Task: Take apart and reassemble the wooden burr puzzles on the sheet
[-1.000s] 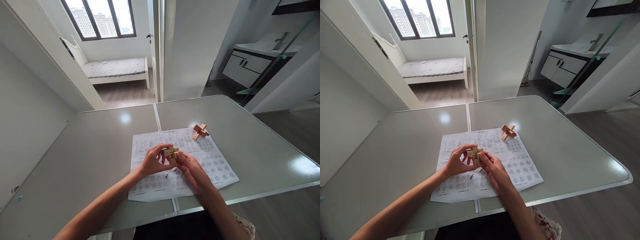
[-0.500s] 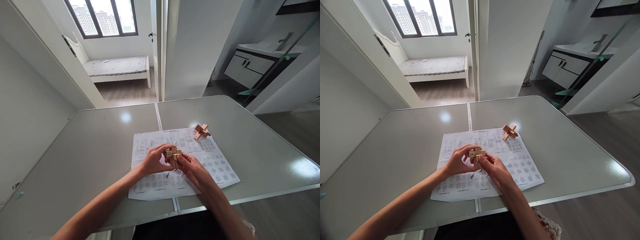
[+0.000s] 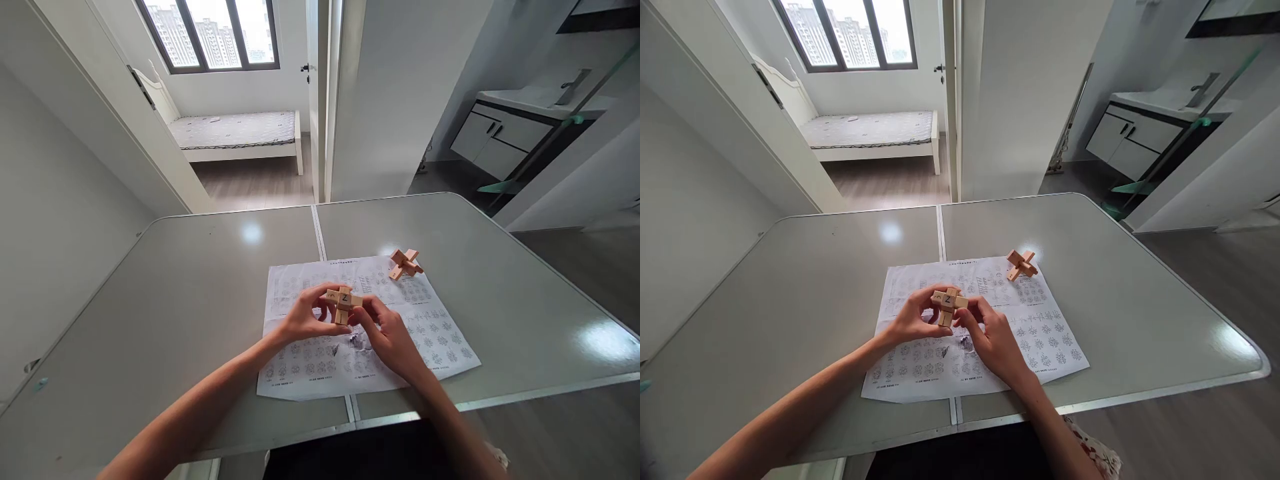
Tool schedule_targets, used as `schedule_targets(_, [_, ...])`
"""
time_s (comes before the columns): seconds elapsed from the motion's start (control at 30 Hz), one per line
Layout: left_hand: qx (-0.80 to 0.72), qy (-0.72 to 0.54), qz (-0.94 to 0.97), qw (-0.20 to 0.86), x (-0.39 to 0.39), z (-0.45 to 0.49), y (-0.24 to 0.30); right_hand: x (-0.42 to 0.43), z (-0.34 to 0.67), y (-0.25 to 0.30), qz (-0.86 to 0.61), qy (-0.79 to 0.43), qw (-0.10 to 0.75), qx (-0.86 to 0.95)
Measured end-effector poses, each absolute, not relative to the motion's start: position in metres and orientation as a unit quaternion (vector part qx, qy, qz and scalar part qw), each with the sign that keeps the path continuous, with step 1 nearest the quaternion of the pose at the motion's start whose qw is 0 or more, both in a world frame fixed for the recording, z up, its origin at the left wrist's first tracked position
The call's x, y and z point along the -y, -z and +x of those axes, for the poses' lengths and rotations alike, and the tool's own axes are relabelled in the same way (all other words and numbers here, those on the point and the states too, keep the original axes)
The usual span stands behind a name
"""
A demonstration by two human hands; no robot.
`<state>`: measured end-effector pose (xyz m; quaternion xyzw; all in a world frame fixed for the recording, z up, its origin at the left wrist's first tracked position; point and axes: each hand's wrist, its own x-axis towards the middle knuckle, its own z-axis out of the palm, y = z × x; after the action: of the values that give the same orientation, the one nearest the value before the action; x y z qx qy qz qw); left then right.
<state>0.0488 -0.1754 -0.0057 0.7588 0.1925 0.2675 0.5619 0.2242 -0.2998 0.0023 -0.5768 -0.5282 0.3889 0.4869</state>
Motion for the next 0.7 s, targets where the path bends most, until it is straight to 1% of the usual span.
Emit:
schedule_targets(0.07, [-0.178,-0.255,0.745,0.590,0.174,0.048,0.006,0.299,0.226,-0.003,-0.586,-0.340,0.458,0.576])
schedule_targets(0.17, [-0.165,-0.240,0.740,0.606,0.174,0.048,0.006,0.298,0.227,-0.006,-0.596,-0.280,0.427,0.620])
schedule_targets(0.23, [-0.166,-0.232,0.745,0.603,0.174,0.048,0.005,0.297,0.227,-0.008,-0.595,-0.283,0.422,0.623])
schedule_targets(0.33, [-0.173,-0.229,0.756,0.589,0.176,0.049,0.002,0.297,0.226,-0.009,-0.576,-0.371,0.434,0.584])
schedule_targets(0.47, [-0.184,-0.235,0.777,0.554,0.180,0.050,-0.001,0.296,0.223,-0.007,-0.523,-0.541,0.463,0.468])
schedule_targets(0.53, [-0.187,-0.251,0.790,0.528,0.181,0.050,0.000,0.295,0.222,-0.008,-0.498,-0.599,0.461,0.425])
schedule_targets(0.6, [-0.189,-0.262,0.794,0.515,0.181,0.050,0.003,0.293,0.222,-0.010,-0.491,-0.620,0.461,0.403])
schedule_targets(0.7, [-0.196,-0.254,0.781,0.535,0.178,0.050,0.007,0.290,0.224,-0.014,-0.490,-0.617,0.489,0.374])
